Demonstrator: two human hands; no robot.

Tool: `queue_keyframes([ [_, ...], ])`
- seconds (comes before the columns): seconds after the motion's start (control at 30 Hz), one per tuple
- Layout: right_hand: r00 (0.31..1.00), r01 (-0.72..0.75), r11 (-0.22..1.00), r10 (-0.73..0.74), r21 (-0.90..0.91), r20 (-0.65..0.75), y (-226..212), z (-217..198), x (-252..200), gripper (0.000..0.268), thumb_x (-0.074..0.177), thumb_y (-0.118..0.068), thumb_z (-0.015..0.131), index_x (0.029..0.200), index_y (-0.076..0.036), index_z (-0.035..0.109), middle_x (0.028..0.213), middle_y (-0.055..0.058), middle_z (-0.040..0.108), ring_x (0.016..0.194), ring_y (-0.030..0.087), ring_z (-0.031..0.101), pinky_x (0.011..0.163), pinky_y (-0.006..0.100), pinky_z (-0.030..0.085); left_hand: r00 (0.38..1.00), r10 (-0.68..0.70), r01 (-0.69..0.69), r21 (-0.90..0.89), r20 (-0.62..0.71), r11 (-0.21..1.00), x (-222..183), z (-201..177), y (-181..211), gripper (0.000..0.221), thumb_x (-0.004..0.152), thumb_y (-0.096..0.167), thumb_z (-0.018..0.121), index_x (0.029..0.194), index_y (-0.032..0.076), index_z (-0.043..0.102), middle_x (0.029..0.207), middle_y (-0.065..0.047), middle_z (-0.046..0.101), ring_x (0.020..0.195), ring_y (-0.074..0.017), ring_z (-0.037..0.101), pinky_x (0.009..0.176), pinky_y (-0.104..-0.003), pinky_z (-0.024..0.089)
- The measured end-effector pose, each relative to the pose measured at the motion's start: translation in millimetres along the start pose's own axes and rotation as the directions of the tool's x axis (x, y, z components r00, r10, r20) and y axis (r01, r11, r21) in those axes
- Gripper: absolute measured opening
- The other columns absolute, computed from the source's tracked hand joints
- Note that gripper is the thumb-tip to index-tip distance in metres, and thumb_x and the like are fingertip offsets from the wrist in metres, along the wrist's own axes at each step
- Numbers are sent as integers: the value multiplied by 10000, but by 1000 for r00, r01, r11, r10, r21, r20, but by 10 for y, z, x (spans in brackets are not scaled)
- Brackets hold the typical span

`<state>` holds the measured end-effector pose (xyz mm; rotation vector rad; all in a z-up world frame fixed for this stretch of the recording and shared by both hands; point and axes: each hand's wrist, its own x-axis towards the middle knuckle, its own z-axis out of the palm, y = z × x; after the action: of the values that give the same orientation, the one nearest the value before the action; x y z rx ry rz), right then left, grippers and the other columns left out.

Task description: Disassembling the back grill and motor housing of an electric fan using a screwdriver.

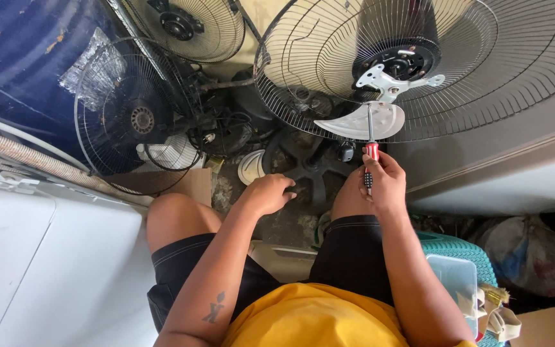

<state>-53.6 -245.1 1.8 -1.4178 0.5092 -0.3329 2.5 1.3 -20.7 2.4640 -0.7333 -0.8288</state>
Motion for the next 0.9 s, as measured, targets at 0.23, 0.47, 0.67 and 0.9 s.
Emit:
queue_keyframes([
  [0.23,1000,-18,1000,18,12,7,3,-27,24,307,998,-89,654,1260,65,615,646,185,552,315,194,463,220,284,290,1000,22,-22,-6,12,1000,-15,-34,9,406,1081,240,532,1427,33,581,1357,-206,627,1239,-376,650,1030,-551,557],
  [0.47,995,-99,985,100,144,-1,-121,55,-52,262,1009,-138,620,1206,30,659,670,173,537,352,200,477,234,277,292,1000,5,-5,-7,15,1000,4,-5,12,420,1076,246,538,1431,25,576,1368,-218,619,1235,-382,653,1025,-559,559],
  [0.67,985,-173,930,158,323,73,-66,-7,28,382,1015,-250,512,1252,23,632,707,139,515,373,155,437,268,231,252,999,-5,6,-7,35,1000,57,26,-28,436,1072,261,531,1440,32,577,1388,-205,616,1232,-363,657,1027,-536,553],
  [0.9,969,-242,781,160,576,190,134,37,115,422,958,-238,509,1298,-4,600,752,91,507,376,125,402,295,219,228,996,-57,57,3,67,998,17,-39,72,450,1062,300,540,1448,72,586,1420,-180,614,1244,-349,658,1034,-525,542],
])
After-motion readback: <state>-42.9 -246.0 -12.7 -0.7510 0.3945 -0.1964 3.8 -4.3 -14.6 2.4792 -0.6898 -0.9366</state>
